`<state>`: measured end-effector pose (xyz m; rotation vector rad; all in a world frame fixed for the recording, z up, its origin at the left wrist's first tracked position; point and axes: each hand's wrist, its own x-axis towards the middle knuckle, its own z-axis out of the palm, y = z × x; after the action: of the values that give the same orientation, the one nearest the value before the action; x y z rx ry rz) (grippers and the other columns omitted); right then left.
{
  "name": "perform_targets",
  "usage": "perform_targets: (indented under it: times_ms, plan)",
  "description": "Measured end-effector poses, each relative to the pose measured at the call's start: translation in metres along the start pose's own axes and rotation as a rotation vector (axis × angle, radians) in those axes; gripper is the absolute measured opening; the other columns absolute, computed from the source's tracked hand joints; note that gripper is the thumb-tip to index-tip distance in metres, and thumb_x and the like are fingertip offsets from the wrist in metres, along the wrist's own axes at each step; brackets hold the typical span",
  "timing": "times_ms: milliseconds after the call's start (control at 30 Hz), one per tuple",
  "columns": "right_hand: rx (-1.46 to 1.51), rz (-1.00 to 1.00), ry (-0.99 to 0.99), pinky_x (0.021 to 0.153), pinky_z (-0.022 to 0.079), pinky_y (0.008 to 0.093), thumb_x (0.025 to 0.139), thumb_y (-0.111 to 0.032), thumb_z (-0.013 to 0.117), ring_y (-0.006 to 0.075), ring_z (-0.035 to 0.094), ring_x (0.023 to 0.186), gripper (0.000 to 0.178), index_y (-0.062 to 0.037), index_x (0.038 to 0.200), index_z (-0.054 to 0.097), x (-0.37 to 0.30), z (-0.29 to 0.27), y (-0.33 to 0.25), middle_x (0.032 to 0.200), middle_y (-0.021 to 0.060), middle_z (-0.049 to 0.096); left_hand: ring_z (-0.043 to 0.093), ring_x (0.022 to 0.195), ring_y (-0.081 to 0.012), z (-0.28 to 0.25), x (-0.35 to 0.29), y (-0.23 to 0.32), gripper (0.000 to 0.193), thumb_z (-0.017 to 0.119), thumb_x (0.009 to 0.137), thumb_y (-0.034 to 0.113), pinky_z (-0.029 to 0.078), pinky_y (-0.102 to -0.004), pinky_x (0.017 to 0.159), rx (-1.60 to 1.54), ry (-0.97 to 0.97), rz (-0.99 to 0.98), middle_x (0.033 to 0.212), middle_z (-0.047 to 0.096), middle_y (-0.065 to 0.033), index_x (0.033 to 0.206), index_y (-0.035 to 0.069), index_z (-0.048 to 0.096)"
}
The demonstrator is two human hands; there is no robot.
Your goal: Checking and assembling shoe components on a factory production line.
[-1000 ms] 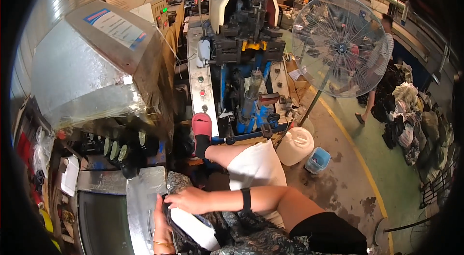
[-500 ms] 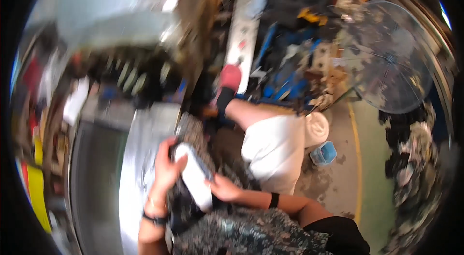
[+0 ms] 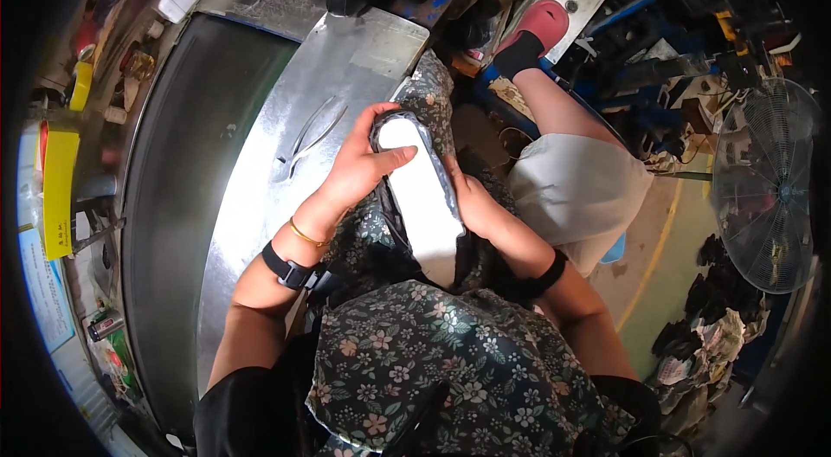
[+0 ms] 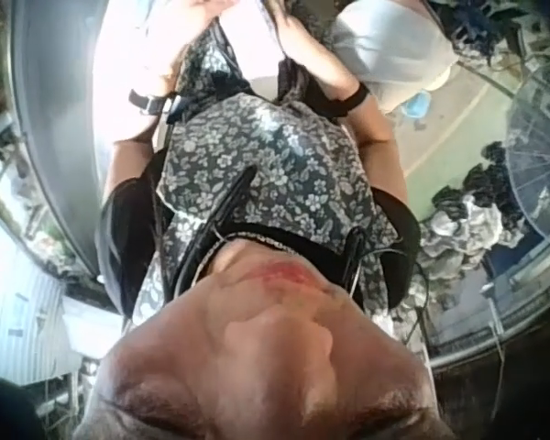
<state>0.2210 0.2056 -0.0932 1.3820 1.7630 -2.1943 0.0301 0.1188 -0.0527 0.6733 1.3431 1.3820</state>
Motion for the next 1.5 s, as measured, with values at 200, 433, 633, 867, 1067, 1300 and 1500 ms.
perform_targets:
  times_ms: [200,433,633,867,1067,1300,1500]
  plan:
    - [-1.231,-0.594,0.434,0.066,0.055,0.0443,0.098,-0.021,0.046,0.0393,0.066,0.068,0.033,0.0073,0.111,0.057,-0.012,0.023,-0.054,0.072,0.0178,0.067,0.057,0.099,-0.0138,0.003,0.015,-0.006,0.058,0.073,0.084,0.003,0.049,-0.0276,0.087,0.052,0.021,0.049,0.111,0.061,-0.0073,0.133,0.000,0.042]
    - [-0.275,-0.473,-0.291,0.110,0.034,0.0344,0.107,-0.043,0.025,0.0281,0.043,0.136,0.062,0.0033,0.148,0.033,-0.006,-0.031,0.001,0.141,0.0193,0.051,0.053,0.106,-0.0124,-0.004,0.018,-0.002,0.060,0.073,0.086,0.006,0.044,-0.0265,0.095,0.198,-0.023,0.017,0.116,0.058,-0.0051,0.136,0.001,0.041]
    - [-0.178,-0.447,-0.005,0.102,0.042,0.0359,0.099,-0.030,0.058,0.0303,0.054,0.123,0.071,0.0022,0.151,0.021,-0.024,0.002,-0.011,0.137,0.0254,0.050,0.058,0.109,-0.0187,0.003,0.021,0.011,0.064,0.073,0.083,0.006,0.048,-0.0318,0.095,-0.076,-0.062,-0.026,0.118,0.060,-0.0119,0.138,-0.001,0.041]
    - [-0.122,-0.482,0.151,0.109,0.035,0.0397,0.101,-0.035,0.052,0.0427,0.043,0.133,0.081,0.0139,0.148,0.009,-0.001,0.043,-0.026,0.141,0.0378,0.038,0.066,0.094,-0.0392,0.017,-0.001,-0.005,0.040,0.041,0.102,0.030,0.053,-0.0454,0.077,1.093,0.490,0.037,0.106,0.066,-0.0254,0.112,-0.004,0.058]
    - [-0.155,-0.405,0.085,0.107,0.037,0.0414,0.100,-0.033,0.052,0.0469,0.044,0.130,0.081,0.0186,0.145,0.008,-0.004,0.062,-0.030,0.140,0.0433,0.035,0.066,0.072,-0.0397,-0.006,-0.014,0.016,0.033,0.050,0.098,0.025,0.054,-0.0451,0.061,1.534,0.242,0.183,0.088,0.066,-0.0197,0.114,-0.004,0.046]
    - [-0.203,-0.664,0.289,0.104,0.041,0.0429,0.100,-0.031,0.052,0.0431,0.050,0.127,0.073,0.0095,0.149,0.016,-0.010,0.064,-0.008,0.139,0.0344,0.045,0.027,0.144,-0.0379,0.009,-0.067,-0.059,0.069,0.046,0.102,0.025,0.023,-0.0402,0.117,0.545,0.208,0.270,0.152,0.027,-0.0321,0.152,-0.007,0.011]
    - [-0.149,-0.692,0.188,0.104,0.040,0.0430,0.098,-0.024,0.058,0.0415,0.052,0.124,0.075,0.0111,0.148,0.015,-0.020,0.049,-0.004,0.134,0.0351,0.047,0.037,0.137,-0.0243,-0.005,-0.017,-0.039,0.066,0.027,0.106,0.050,0.025,-0.0347,0.116,-0.069,0.261,0.173,0.147,0.042,-0.0157,0.145,-0.001,0.039]
